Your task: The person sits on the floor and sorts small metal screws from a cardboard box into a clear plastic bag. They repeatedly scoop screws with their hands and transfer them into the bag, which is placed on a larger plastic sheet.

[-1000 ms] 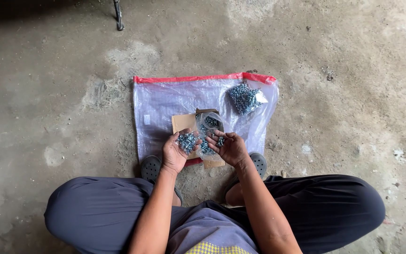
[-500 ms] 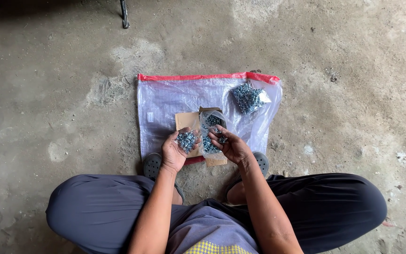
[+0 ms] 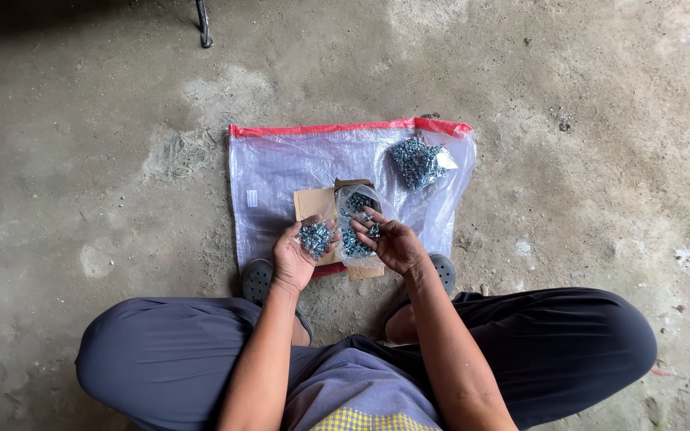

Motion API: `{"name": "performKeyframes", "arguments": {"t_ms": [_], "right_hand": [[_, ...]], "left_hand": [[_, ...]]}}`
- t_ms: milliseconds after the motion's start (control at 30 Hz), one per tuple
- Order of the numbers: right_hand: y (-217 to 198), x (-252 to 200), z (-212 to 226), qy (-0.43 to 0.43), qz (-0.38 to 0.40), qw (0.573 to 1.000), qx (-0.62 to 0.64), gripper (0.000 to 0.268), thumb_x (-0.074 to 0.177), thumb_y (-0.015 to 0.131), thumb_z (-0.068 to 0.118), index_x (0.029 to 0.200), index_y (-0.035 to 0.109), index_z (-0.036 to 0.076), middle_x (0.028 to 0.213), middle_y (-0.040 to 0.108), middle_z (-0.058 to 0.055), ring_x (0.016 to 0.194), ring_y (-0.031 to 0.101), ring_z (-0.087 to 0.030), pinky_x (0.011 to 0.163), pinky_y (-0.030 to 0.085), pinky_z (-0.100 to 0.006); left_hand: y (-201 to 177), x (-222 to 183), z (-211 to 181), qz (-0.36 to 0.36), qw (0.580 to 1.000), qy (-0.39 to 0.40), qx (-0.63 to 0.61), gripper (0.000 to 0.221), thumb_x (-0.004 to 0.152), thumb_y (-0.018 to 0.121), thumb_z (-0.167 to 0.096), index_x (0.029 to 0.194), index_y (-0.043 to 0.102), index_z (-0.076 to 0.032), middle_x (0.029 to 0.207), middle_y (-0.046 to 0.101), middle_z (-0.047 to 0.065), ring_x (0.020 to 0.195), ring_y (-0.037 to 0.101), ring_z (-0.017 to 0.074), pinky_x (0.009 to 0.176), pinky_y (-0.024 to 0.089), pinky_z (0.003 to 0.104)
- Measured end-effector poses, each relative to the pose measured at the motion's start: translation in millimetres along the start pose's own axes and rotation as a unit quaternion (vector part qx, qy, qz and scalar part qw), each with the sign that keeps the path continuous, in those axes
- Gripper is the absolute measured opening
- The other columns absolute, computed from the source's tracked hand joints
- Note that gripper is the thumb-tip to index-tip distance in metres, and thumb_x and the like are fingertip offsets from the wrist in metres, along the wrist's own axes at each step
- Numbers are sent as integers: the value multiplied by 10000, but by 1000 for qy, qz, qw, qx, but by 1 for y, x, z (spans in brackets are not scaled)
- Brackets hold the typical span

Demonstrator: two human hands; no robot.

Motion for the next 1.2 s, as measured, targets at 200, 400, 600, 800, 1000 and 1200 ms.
{"name": "performKeyframes", "arguments": {"t_ms": [200,400,600,800,1000,1200], "right_hand": [[2,1,-2,-24,-20,999,-35,433,969,512,30,1393,600,33,1342,638,-269,1228,640,-377,1005,574,-458],[0,4,-1,-13,-27,999,-38,398,1003,542,169,1375,618,51,1342,648,-241,1244,640,-352,1014,581,-445],[-1,6,0,7,-5,1000,-15,541,872,485,73,1400,600,42,1404,599,-266,1291,603,-382,1051,549,-469],[-5,7,-2,-10,2,998,-61,691,794,436,-40,1480,497,15,1443,565,-263,1307,591,-366,1062,549,-438],[7,3,0,-12,6,997,-77,758,748,418,-56,1502,465,3,1414,586,-272,1294,602,-363,1071,542,-445],[9,1,-2,-17,15,996,-83,788,720,409,-71,1502,471,4,1382,610,-268,1292,604,-365,1078,537,-464]], "left_hand": [[-1,1,1,-3,1000,-1,-3,476,909,593,-423,1248,667,-97,1229,711,224,1041,721,413,796,647,441],[-3,3,1,-3,1000,-4,-6,472,915,591,-418,1252,666,-97,1232,710,218,1032,724,404,794,648,439],[-3,4,1,-1,1000,-6,-3,466,923,586,-426,1251,666,-104,1231,711,215,1043,722,398,799,648,434],[-4,6,3,-4,1000,-13,-3,465,919,588,-425,1251,663,-108,1232,713,206,1042,723,396,805,646,434],[-5,8,3,-4,1000,-13,-4,464,918,591,-420,1251,662,-105,1240,708,214,1051,720,403,809,647,442],[-4,8,2,-6,1000,-14,-1,464,917,588,-419,1251,664,-106,1237,711,207,1047,724,391,811,647,436]]}}
Point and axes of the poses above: each hand's wrist, its own x-axis towards the middle knuckle, its own y-axis out of the palm, z = x × y, the point moved 3 cm from there along x, towards the middle knuckle
